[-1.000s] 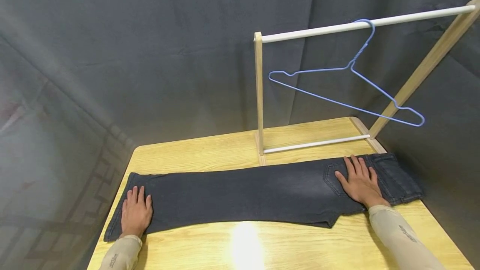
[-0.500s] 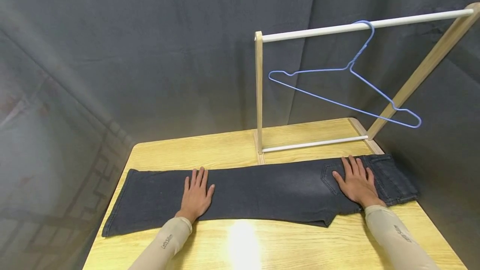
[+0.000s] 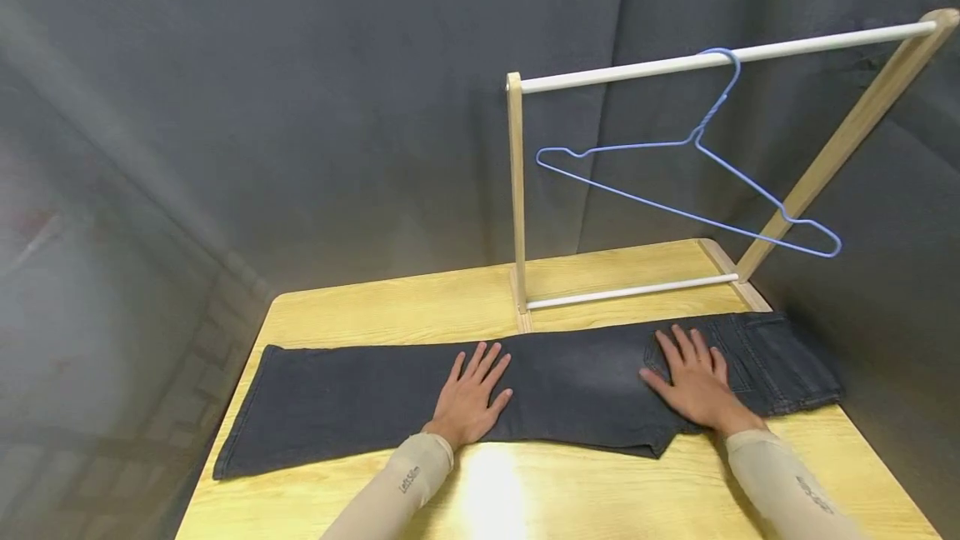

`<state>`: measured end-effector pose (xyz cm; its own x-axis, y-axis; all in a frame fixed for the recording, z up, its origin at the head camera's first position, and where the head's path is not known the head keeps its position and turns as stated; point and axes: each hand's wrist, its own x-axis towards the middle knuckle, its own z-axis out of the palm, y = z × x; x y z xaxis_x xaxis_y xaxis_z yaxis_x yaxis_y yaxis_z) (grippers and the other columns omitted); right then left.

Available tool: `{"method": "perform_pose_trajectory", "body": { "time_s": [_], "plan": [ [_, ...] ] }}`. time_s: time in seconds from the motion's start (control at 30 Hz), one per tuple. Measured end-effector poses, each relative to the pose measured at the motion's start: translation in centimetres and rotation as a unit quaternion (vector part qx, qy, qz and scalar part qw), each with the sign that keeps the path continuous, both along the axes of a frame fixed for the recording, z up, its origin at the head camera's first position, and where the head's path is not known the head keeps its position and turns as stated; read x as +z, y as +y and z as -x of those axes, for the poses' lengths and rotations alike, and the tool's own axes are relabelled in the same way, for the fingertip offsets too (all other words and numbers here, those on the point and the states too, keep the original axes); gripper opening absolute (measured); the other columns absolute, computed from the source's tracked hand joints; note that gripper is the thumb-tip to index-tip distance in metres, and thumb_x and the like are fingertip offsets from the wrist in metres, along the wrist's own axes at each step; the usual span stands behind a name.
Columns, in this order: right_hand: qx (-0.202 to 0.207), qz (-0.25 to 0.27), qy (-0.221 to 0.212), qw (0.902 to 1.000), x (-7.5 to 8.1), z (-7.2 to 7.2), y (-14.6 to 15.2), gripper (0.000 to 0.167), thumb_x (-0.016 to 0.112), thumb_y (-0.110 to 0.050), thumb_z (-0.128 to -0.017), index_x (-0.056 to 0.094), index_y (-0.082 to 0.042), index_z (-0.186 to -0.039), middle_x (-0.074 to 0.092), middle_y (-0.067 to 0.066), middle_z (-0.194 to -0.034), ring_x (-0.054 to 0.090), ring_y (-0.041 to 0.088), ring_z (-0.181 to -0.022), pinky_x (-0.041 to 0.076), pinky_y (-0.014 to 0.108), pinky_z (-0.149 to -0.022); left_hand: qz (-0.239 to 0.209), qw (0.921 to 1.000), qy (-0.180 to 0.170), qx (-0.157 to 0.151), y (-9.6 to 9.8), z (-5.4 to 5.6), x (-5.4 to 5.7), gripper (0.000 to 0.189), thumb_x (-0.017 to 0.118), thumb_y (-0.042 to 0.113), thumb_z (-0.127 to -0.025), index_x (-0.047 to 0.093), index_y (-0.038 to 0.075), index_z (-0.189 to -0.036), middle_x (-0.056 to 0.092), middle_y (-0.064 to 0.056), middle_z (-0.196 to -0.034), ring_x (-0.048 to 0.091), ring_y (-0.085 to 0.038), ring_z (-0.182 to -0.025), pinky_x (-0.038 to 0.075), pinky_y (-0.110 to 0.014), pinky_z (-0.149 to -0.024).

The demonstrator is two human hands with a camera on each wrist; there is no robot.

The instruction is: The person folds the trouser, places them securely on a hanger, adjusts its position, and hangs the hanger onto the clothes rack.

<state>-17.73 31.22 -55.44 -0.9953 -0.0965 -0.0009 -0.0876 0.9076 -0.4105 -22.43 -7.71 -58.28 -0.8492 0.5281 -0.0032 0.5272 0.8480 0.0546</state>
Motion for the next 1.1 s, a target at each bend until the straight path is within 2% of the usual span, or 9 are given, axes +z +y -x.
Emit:
{"method": "perform_pose_trajectory", "body": {
  "time_s": [0.13, 0.2, 0.43, 0.57, 0.67, 0.73, 0.83, 1.0, 1.1],
  "plan": [
    [0.128, 0.029, 0.044, 0.9904, 0.4, -4.1, -4.1, 0.070, 0.060, -0.050, -0.096, 0.040, -0.016, -0.153, 0.038, 0.012, -0.158, 0.030, 0.040, -0.146, 0.020, 0.062, -0.107, -0.008, 1.0000, -0.005, -0.002, 0.3, -0.5, -0.3, 0.062, 0.018, 0.059, -0.104, 0.012, 0.034, -0.160, 0.005, 0.010, -0.169, 0.003, -0.016, -0.158, 0.009, -0.049, -0.128],
    [0.161, 0.028, 0.060, 0.9848, 0.7, -5.5, -5.1, 0.067, 0.066, -0.046, -0.093, 0.044, -0.021, -0.151, 0.046, 0.004, -0.154, 0.039, 0.032, -0.143, 0.024, 0.054, -0.105, -0.013, 0.9999, 0.006, -0.005, 0.3, -0.5, -0.4, 0.061, 0.018, 0.059, -0.105, 0.013, 0.034, -0.160, 0.007, 0.010, -0.169, 0.005, -0.017, -0.157, 0.010, -0.049, -0.127],
    [0.145, -0.087, 0.116, 0.9788, 1.4, -6.9, -5.5, 0.060, 0.074, -0.013, -0.083, 0.057, -0.025, -0.139, 0.062, -0.009, -0.131, 0.059, 0.015, -0.120, 0.042, 0.044, -0.097, -0.025, 0.9995, 0.019, -0.006, 0.0, -0.1, -0.3, 0.061, 0.020, 0.058, -0.105, 0.017, 0.033, -0.160, 0.010, 0.008, -0.169, 0.007, -0.018, -0.157, 0.011, -0.051, -0.127],
    [0.154, -0.135, 0.177, 0.9627, 0.8, -7.4, -5.3, 0.065, 0.078, -0.010, -0.076, 0.060, -0.022, -0.136, 0.064, -0.006, -0.130, 0.060, 0.015, -0.120, 0.046, 0.040, -0.096, -0.026, 0.9995, 0.013, -0.010, 0.0, -0.1, -0.4, 0.062, 0.019, 0.060, -0.104, 0.017, 0.033, -0.160, 0.010, 0.008, -0.169, 0.008, -0.019, -0.157, 0.012, -0.051, -0.126],
    [0.175, -0.161, 0.215, 0.9471, 0.2, -8.2, -5.0, 0.071, 0.078, -0.008, -0.076, 0.054, -0.016, -0.142, 0.059, -0.001, -0.142, 0.045, 0.013, -0.141, 0.031, 0.031, -0.115, -0.029, 0.9994, 0.012, -0.017, 0.1, 0.0, -0.5, 0.063, 0.018, 0.061, -0.104, 0.017, 0.033, -0.160, 0.010, 0.008, -0.169, 0.008, -0.019, -0.157, 0.012, -0.051, -0.126],
    [0.197, -0.166, 0.210, 0.9432, -0.1, -8.6, -4.7, 0.074, 0.075, -0.008, -0.079, 0.047, -0.011, -0.147, 0.051, 0.005, -0.150, 0.021, 0.009, -0.154, 0.007, 0.024, -0.125, -0.032, 0.9992, 0.013, -0.019, 0.1, 0.1, -0.5, 0.063, 0.018, 0.061, -0.104, 0.017, 0.033, -0.160, 0.010, 0.008, -0.169, 0.008, -0.019, -0.157, 0.012, -0.051, -0.126],
    [0.222, -0.138, 0.125, 0.9572, 0.1, -8.5, -4.6, 0.072, 0.066, -0.015, -0.090, 0.034, -0.009, -0.154, 0.037, 0.008, -0.160, -0.017, -0.004, -0.150, -0.024, 0.017, -0.117, -0.033, 0.9991, 0.020, -0.015, 0.0, 0.2, -0.5, 0.062, 0.019, 0.060, -0.104, 0.017, 0.033, -0.160, 0.010, 0.008, -0.169, 0.008, -0.018, -0.157, 0.011, -0.051, -0.126],
    [0.204, -0.096, 0.008, 0.9743, 1.2, -8.1, -5.5, 0.072, 0.050, -0.051, -0.100, 0.032, -0.010, -0.156, 0.027, 0.011, -0.164, -0.031, -0.014, -0.139, -0.033, 0.015, -0.109, -0.029, 0.9993, 0.022, -0.009, -0.2, 0.2, -0.6, 0.062, 0.018, 0.061, -0.104, 0.016, 0.034, -0.160, 0.009, 0.008, -0.169, 0.007, -0.018, -0.157, 0.012, -0.051, -0.126],
    [0.198, -0.120, 0.064, 0.9706, 1.1, -8.0, -6.7, 0.073, 0.048, -0.059, -0.098, 0.040, -0.010, -0.152, 0.035, 0.011, -0.161, -0.026, -0.009, -0.144, -0.030, 0.018, -0.114, -0.031, 0.9993, 0.019, -0.012, -0.2, 0.3, -0.7, 0.063, 0.016, 0.061, -0.104, 0.016, 0.034, -0.160, 0.008, 0.009, -0.169, 0.006, -0.018, -0.158, 0.012, -0.051, -0.127]
  ]
}}
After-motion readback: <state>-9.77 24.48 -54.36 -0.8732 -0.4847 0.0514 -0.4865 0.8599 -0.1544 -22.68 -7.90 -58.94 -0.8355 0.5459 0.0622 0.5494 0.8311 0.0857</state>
